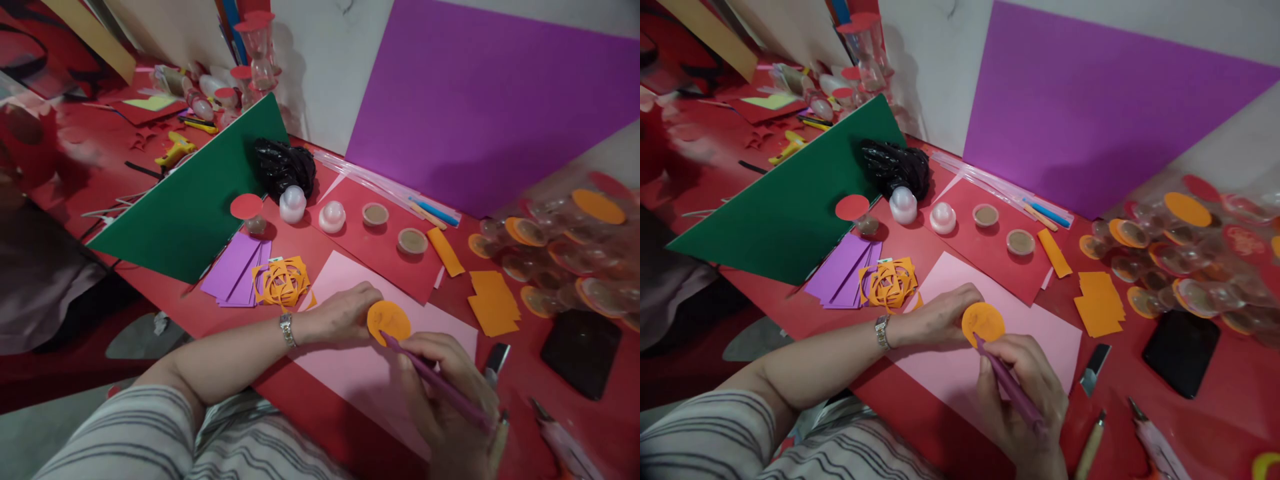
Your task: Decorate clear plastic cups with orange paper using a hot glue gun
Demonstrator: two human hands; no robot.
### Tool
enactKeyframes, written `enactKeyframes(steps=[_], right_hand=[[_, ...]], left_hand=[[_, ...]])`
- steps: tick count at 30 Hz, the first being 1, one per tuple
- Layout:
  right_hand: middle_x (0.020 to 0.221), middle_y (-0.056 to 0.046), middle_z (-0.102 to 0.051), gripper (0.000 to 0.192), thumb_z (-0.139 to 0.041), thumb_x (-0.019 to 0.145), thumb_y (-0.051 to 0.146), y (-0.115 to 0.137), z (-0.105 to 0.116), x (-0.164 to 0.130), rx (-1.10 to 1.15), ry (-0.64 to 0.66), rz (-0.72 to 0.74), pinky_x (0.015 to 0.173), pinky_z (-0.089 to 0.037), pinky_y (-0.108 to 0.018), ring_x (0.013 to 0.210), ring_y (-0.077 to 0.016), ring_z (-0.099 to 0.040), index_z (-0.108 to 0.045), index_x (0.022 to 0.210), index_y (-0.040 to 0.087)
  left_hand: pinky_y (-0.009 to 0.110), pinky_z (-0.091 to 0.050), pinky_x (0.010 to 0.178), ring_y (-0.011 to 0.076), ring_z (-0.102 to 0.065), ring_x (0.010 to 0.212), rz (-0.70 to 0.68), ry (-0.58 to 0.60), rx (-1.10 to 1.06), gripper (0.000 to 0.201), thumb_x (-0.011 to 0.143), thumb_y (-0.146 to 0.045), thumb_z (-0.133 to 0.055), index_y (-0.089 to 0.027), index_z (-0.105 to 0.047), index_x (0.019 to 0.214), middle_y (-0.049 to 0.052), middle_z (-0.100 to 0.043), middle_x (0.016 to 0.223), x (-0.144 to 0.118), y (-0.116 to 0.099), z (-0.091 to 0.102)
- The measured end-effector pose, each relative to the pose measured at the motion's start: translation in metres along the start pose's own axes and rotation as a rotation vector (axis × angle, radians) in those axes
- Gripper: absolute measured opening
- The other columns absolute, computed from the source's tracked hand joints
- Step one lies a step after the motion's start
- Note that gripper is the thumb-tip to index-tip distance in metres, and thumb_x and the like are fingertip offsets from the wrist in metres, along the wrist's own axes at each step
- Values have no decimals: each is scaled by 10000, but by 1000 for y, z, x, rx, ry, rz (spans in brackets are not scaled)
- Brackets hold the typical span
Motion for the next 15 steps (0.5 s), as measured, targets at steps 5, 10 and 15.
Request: enactKeyframes(steps=[5,10,15], right_hand=[[783,-5,-652,120,-643,864,125,-7,9,-4,24,6,-52,567,-496,-255,689,-142,-630,-627,925,227],[806,-10,-650,92,-668,861,151,-18,16,-9,9,-38,-122,602,-505,-271,712,-150,-628,-647,922,216],[826,-5,-664,101,-663,880,143,-15,12,-4,-45,-46,-74,650,-524,-280,739,-147,-639,-644,942,221]], left_hand=[[280,-468,739,184,-565,911,5,3,-8,361,777,-297,-810,-204,-506,946,43,-557,1002,0,-1,1],[276,-466,725,181,-575,896,15,10,-7,359,780,-274,-805,-199,-507,966,47,-556,1016,-1,-2,2],[271,-461,714,176,-576,884,30,1,-3,372,764,-285,-824,-194,-518,955,36,-555,999,0,-2,2]])
Point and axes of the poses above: each hand's wrist, its own x-axis towards the middle knuckle, its own z-axis out of the back of the hand, y = z × x, the point moved 5 cm from there along x, towards the middle knuckle
